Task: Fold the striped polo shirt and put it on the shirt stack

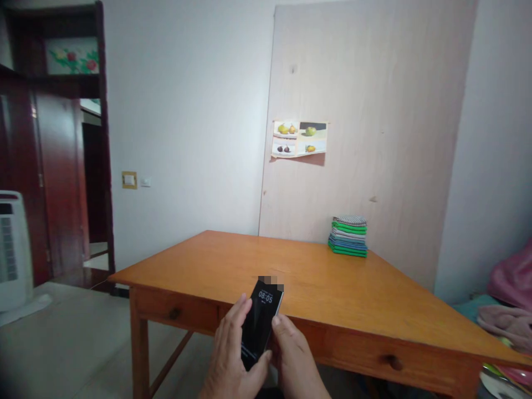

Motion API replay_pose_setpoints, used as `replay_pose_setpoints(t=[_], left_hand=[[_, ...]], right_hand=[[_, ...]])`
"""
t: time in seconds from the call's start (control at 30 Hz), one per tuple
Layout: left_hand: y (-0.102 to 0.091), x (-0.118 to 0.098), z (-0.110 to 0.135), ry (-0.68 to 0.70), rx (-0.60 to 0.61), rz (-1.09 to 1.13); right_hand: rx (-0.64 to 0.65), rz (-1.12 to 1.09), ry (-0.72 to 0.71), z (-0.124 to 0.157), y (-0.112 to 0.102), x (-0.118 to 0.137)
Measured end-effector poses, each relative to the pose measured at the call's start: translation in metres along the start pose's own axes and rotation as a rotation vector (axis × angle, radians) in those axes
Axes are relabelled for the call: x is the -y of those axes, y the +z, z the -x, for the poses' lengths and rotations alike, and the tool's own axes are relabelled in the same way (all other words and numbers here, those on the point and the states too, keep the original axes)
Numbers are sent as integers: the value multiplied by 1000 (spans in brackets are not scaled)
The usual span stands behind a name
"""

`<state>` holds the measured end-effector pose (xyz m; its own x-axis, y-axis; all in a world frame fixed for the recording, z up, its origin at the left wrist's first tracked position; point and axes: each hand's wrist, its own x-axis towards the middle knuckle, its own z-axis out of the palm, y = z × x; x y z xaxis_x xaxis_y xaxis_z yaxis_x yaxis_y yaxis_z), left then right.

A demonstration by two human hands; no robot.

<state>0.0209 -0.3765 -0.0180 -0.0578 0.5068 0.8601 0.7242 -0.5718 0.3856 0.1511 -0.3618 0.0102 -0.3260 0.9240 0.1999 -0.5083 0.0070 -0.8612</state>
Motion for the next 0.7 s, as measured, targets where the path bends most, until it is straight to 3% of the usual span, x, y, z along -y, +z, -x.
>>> replay_pose_setpoints(t=[0.1, 0.17, 0.37, 0.5, 0.6, 0.7], left_hand=[[14, -13, -3, -14, 83, 85], [19, -20, -7, -126, 131, 214], [23, -27, -26, -888, 234, 877], [30, -31, -27, -1308, 542, 1327], [32, -38, -28, -1397, 779, 1585], [31, -43, -32, -1390, 825, 1738]], right_hand=[[-156, -26, -45, 3, -15, 7], [-204, -27, -57, 5, -25, 11], [-286, -39, -36, 7, -47, 27], [-283, 35, -88, 8, -53, 40], [-282, 95, -106, 10, -51, 47], [-291, 123, -119, 13, -47, 54]])
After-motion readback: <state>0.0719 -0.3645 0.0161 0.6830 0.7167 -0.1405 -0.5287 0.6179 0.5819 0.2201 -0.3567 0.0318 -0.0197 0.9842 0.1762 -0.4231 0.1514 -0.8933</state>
